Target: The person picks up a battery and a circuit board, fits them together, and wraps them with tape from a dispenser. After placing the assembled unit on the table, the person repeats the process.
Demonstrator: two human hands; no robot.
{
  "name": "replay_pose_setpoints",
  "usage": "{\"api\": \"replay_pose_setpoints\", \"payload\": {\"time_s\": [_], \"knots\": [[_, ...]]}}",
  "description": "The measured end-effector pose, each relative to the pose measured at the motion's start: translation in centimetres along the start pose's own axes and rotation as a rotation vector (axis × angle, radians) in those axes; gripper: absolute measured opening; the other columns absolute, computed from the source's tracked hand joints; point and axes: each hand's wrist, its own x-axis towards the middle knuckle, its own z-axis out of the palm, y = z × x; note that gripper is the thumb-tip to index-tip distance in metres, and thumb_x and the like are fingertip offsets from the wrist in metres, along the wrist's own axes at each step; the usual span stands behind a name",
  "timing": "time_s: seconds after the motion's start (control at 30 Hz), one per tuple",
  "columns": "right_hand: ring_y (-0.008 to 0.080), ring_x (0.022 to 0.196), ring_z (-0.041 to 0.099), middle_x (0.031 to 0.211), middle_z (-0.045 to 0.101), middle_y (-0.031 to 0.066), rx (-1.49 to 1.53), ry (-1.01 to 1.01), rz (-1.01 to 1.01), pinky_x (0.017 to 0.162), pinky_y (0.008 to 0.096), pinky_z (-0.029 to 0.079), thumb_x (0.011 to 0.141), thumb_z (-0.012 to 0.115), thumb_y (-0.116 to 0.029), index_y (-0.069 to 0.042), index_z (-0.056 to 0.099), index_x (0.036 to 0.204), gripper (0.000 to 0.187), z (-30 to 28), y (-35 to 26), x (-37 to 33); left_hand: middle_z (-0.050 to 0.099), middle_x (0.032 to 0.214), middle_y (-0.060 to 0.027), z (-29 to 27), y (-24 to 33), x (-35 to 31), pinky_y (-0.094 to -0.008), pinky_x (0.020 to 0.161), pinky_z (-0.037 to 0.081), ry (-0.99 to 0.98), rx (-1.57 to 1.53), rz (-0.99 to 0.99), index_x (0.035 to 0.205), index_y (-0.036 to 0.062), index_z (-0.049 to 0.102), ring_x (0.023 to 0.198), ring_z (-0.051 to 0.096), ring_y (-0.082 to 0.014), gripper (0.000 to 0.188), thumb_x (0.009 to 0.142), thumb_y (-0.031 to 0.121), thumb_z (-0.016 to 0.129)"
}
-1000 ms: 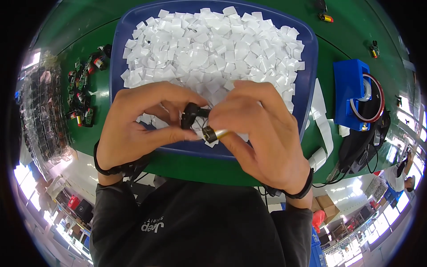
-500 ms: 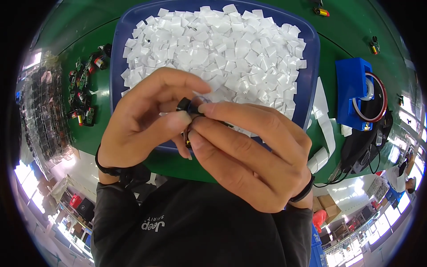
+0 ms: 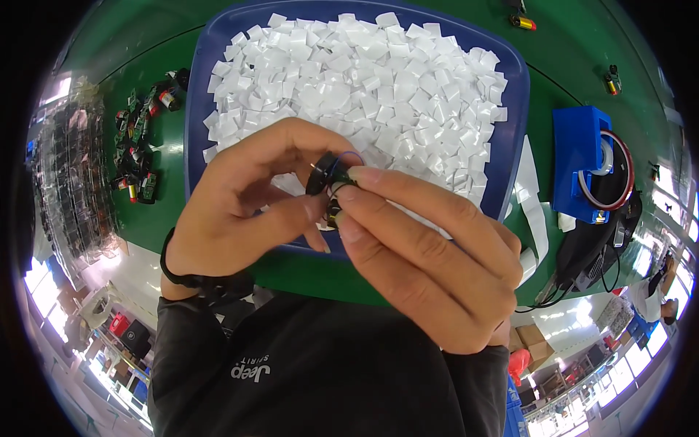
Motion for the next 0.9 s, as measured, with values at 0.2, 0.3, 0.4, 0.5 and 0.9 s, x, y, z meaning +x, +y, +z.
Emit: {"api": "replay_pose_setpoints", "payload": {"time_s": [0.2, 0.3, 0.4, 0.5, 0.9], "knots": [[0.0371, 0.088, 0.072, 0.088, 0.072, 0.0218, 0.029, 0.062, 0.135, 0.072, 0.0377, 0.061, 0.072, 0.076, 0.010, 0.005, 0.065, 0.085, 0.018, 0.2, -0.5, -0.2, 0.066, 0.102, -0.0089, 0.6, 0.0, -0.3, -0.0241, 0.066, 0.058, 0.041, 0.141, 0.092, 0.123, -0.0030, 0.056, 0.090, 0.066, -0.0122, 0.037, 0.086, -0.003, 0.062], [0.0372, 0.088, 0.071, 0.088, 0.072, 0.0214, 0.013, 0.061, 0.118, 0.073, 0.0383, 0.061, 0.071, 0.077, 0.010, 0.005, 0.065, 0.086, 0.019, 0.1, -0.4, -0.1, 0.069, 0.097, -0.0080, 0.8, 0.0, -0.9, -0.0236, 0.063, 0.057, 0.097, 0.105, 0.086, 0.122, -0.0023, 0.056, 0.085, 0.068, -0.0132, 0.039, 0.084, -0.002, 0.067], [0.0370, 0.089, 0.071, 0.089, 0.072, 0.0211, -0.004, 0.040, 0.121, 0.073, 0.0385, 0.060, 0.071, 0.077, 0.010, 0.005, 0.065, 0.086, 0.020, -0.2, -0.5, 0.2, 0.070, 0.096, -0.0087, 0.7, 0.2, -0.9, -0.0237, 0.063, 0.057, 0.087, 0.149, 0.098, 0.118, -0.0024, 0.056, 0.082, 0.070, -0.0143, 0.037, 0.083, -0.002, 0.069], [0.0364, 0.090, 0.070, 0.090, 0.072, 0.0210, -0.030, -0.001, 0.144, 0.072, 0.0384, 0.060, 0.071, 0.077, 0.010, 0.004, 0.066, 0.086, 0.020, -0.4, -0.6, 0.5, 0.070, 0.097, -0.0107, 0.4, 0.4, -0.8, -0.0240, 0.062, 0.057, 0.066, 0.170, 0.079, 0.115, -0.0030, 0.056, 0.081, 0.071, -0.0157, 0.036, 0.083, -0.002, 0.071], [0.0212, 0.076, 0.060, 0.075, 0.065, 0.0095, 0.475, -0.064, 0.499, 0.067, 0.0279, 0.048, 0.069, 0.086, -0.009, 0.004, 0.060, 0.104, 0.045, -0.7, -0.2, -1.1, 0.066, 0.110, -0.0291, 0.4, -0.2, -0.9, -0.0254, 0.064, 0.058, 0.134, -0.195, 0.118, 0.120, -0.0053, 0.044, 0.087, 0.072, -0.0245, 0.041, 0.088, 0.000, 0.068]]}}
